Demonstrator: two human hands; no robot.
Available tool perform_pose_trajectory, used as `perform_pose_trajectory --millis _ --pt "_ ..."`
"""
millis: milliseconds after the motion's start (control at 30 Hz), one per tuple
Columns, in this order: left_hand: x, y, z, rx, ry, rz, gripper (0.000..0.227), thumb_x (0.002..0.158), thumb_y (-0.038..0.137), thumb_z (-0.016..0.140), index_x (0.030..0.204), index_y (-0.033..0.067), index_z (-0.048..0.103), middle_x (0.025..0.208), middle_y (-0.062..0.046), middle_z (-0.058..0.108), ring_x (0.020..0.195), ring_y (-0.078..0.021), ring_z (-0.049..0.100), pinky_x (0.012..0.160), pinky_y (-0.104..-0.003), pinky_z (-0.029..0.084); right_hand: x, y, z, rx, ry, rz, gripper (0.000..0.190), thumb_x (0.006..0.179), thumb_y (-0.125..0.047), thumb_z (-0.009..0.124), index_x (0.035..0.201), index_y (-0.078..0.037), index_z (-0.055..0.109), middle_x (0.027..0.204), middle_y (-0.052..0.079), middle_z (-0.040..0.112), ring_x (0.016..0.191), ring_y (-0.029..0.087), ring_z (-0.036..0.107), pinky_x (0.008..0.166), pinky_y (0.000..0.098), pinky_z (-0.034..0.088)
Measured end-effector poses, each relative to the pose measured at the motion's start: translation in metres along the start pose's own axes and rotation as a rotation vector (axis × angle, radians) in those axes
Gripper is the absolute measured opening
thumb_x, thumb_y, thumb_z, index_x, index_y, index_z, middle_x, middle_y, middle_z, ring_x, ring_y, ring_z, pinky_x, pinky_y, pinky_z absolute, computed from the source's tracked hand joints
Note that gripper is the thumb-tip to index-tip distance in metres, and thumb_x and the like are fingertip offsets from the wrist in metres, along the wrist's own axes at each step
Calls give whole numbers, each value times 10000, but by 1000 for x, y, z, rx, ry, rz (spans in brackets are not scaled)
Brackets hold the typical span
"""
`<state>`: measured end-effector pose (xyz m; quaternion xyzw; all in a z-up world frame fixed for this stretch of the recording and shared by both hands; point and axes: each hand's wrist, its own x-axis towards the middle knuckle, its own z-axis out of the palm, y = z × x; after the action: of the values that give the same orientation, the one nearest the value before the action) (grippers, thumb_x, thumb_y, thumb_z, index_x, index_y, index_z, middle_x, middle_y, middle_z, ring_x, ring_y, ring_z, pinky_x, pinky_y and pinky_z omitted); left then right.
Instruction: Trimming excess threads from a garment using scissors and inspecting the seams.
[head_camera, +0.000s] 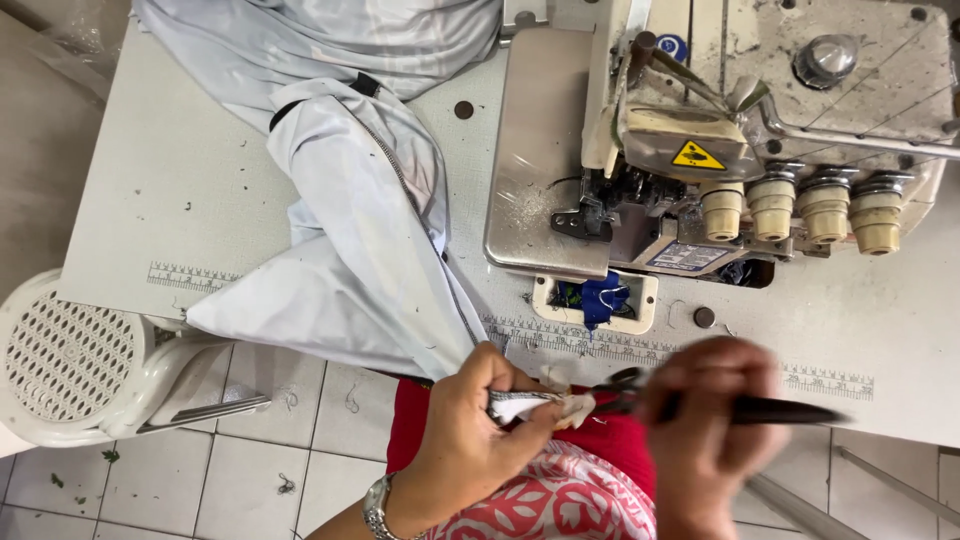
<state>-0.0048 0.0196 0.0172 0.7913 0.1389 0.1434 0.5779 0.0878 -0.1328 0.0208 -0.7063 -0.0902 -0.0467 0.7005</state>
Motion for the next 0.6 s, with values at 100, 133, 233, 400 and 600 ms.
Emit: perform_pose_trajectory --millis 100,133,233,400,600 --pt "0 -2 -6 -130 -24 -61 409 859 219 831 820 129 435 655 -1 632 576 -88 627 417 -243 438 8 -7 -22 111 20 -9 180 1081 -281 511 1003 -128 459 722 15 505 426 110 460 352 220 336" --pt "2 -1 -6 -160 -14 -64 413 843 172 839 817 129 429 678 -16 680 649 -107 709 446 -241 488 8 -11 -24 10 -91 3 269 1073 -334 483 928 -109 451 654 46 518 409 118 463 360 229 347" --pt "5 2 -3 -180 9 -64 440 811 125 855 806 127 414 737 -42 759 789 -132 809 527 -235 556 6 -17 -26 -260 -340 -90 191 950 -280 621 913 -96 582 753 46 608 462 95 500 452 226 410" --pt "0 -11 2 -41 69 -104 491 767 160 911 790 127 421 642 57 408 554 -74 377 451 -283 348 -1 -23 -10 -482 -532 -329 121 847 -119 778 966 -115 757 960 33 683 798 111 725 744 229 603" --pt "5 0 1 -9 25 4 383 823 217 842 845 89 481 754 -8 720 674 -102 699 537 -276 541 -3 -6 -7 -642 -611 -336 74 952 -159 617 971 -143 686 972 10 642 757 154 686 585 324 575"
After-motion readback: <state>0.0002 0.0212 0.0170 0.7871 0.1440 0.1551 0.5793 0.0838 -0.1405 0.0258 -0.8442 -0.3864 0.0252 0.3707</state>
